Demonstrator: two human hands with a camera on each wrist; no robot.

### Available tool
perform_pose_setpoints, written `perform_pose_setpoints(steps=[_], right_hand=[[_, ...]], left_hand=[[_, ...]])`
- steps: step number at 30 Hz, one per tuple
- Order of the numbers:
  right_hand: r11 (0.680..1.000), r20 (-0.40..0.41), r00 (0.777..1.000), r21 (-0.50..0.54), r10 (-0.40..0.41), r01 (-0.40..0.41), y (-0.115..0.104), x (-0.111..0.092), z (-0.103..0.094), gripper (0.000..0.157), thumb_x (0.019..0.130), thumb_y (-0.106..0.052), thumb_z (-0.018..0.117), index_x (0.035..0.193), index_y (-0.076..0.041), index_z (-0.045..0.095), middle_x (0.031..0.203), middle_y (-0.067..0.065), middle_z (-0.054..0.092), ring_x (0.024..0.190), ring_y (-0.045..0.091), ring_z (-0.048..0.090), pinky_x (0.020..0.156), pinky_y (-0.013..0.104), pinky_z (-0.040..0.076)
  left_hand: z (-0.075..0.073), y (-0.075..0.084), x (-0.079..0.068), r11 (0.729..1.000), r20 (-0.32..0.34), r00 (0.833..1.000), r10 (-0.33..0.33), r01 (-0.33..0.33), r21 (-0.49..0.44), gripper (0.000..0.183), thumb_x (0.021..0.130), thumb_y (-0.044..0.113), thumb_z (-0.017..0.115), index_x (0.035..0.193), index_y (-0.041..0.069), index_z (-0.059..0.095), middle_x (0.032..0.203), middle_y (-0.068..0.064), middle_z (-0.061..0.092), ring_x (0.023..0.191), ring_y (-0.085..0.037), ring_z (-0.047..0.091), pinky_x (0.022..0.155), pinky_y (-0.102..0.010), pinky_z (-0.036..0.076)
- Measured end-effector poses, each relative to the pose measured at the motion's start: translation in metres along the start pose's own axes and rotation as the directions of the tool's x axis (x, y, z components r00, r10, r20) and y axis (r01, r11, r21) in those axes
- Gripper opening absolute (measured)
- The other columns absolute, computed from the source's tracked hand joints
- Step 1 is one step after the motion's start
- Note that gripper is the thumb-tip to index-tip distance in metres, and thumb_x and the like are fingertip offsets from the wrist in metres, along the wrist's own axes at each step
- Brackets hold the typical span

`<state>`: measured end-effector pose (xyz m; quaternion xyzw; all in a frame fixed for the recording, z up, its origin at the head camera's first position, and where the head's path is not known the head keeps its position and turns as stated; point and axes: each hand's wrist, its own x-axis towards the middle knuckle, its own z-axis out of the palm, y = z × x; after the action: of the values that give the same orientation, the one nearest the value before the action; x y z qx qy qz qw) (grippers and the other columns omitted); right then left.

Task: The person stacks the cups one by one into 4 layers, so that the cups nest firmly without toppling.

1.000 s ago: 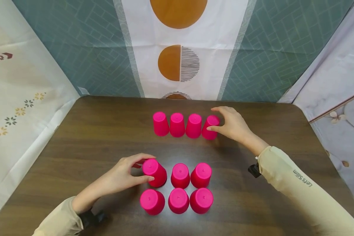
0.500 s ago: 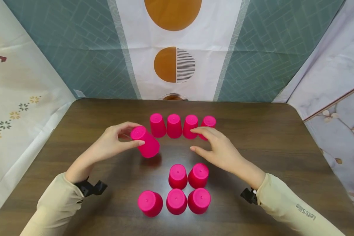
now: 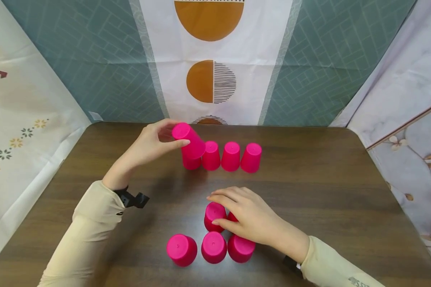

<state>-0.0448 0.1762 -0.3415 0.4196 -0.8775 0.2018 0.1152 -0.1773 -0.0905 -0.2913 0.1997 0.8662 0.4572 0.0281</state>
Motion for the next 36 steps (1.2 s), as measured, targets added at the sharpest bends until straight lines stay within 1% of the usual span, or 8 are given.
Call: perform_pose_setpoints(steps=[4,7,10,14,20,27,32,36], right_hand=[[1.000,0.047,0.999,-0.006,0.018,-0.018,-0.003,0.000,0.002,0.060,0.075,-0.038,0.076,0.128,-0.019,0.056,0.125,-0.004,0.057,0.112,0.012,0.055,0.091,0.038,0.047],[0.999,0.076,0.997,-0.002,0.034,-0.034,-0.004,0.001,0.004,0.061,0.075,-0.039,0.075,0.129,-0.020,0.055,0.126,-0.003,0.057,0.113,0.013,0.055,0.091,0.039,0.047],[0.999,0.105,0.993,0.008,0.048,-0.049,-0.005,0.003,0.007,0.061,0.076,-0.038,0.076,0.130,-0.020,0.055,0.125,-0.004,0.057,0.113,0.013,0.055,0.091,0.040,0.046],[1.000,0.114,0.993,0.004,0.026,-0.027,-0.006,0.008,0.011,0.059,0.077,-0.037,0.075,0.129,-0.019,0.055,0.123,-0.004,0.059,0.111,0.012,0.056,0.091,0.038,0.046],[1.000,0.112,0.994,0.003,-0.009,0.009,-0.004,0.010,0.015,0.050,0.076,-0.032,0.076,0.122,-0.015,0.061,0.118,-0.001,0.061,0.108,0.014,0.059,0.089,0.038,0.047],[0.999,0.157,0.986,-0.018,0.046,-0.044,-0.003,0.006,0.011,0.057,0.077,-0.035,0.076,0.126,-0.012,0.059,0.124,0.000,0.060,0.111,0.018,0.058,0.092,0.040,0.046],[0.999,0.156,0.987,-0.025,0.050,-0.047,-0.002,0.004,0.011,0.058,0.075,-0.034,0.077,0.125,-0.011,0.060,0.122,0.000,0.061,0.110,0.017,0.059,0.091,0.038,0.047],[0.999,0.164,0.985,-0.016,0.052,-0.050,-0.002,0.003,0.013,0.057,0.075,-0.032,0.077,0.124,-0.010,0.060,0.121,0.001,0.062,0.109,0.018,0.059,0.090,0.038,0.048]], left_hand=[[0.004,0.004,0.008,0.999,-0.074,0.997,0.025,-0.022,0.038,0.050,0.077,0.040,0.074,0.120,0.019,0.058,0.106,0.007,0.063,0.091,-0.012,0.061,0.076,-0.030,0.050],[0.006,0.005,0.014,0.998,-0.112,0.993,0.038,-0.032,0.055,0.047,0.077,0.038,0.075,0.117,0.017,0.060,0.104,0.006,0.064,0.090,-0.013,0.061,0.075,-0.030,0.049],[0.009,0.002,0.020,0.997,-0.127,0.991,0.039,-0.031,0.069,0.048,0.077,0.037,0.075,0.116,0.015,0.060,0.105,0.003,0.064,0.092,-0.015,0.061,0.075,-0.031,0.049],[0.013,-0.001,0.026,0.995,-0.140,0.989,0.051,-0.039,0.090,0.047,0.076,0.035,0.075,0.115,0.013,0.060,0.104,0.002,0.064,0.091,-0.017,0.060,0.073,-0.030,0.049],[0.019,-0.002,0.035,0.995,-0.118,0.991,0.062,-0.053,0.080,0.047,0.077,0.035,0.075,0.115,0.011,0.060,0.105,0.000,0.064,0.091,-0.018,0.061,0.074,-0.031,0.050],[0.022,0.000,0.035,0.994,-0.083,0.996,0.041,-0.032,0.109,0.049,0.077,0.031,0.076,0.116,0.008,0.059,0.106,-0.004,0.064,0.093,-0.022,0.061,0.074,-0.032,0.050],[0.024,0.003,0.033,0.993,-0.046,0.998,0.036,-0.030,0.117,0.053,0.076,0.031,0.076,0.119,0.008,0.057,0.105,-0.005,0.064,0.093,-0.023,0.060,0.073,-0.032,0.050],[0.026,0.002,0.035,0.992,-0.039,0.999,0.033,-0.028,0.123,0.058,0.077,0.031,0.075,0.126,0.009,0.053,0.112,-0.007,0.063,0.097,-0.023,0.060,0.079,-0.034,0.050]])
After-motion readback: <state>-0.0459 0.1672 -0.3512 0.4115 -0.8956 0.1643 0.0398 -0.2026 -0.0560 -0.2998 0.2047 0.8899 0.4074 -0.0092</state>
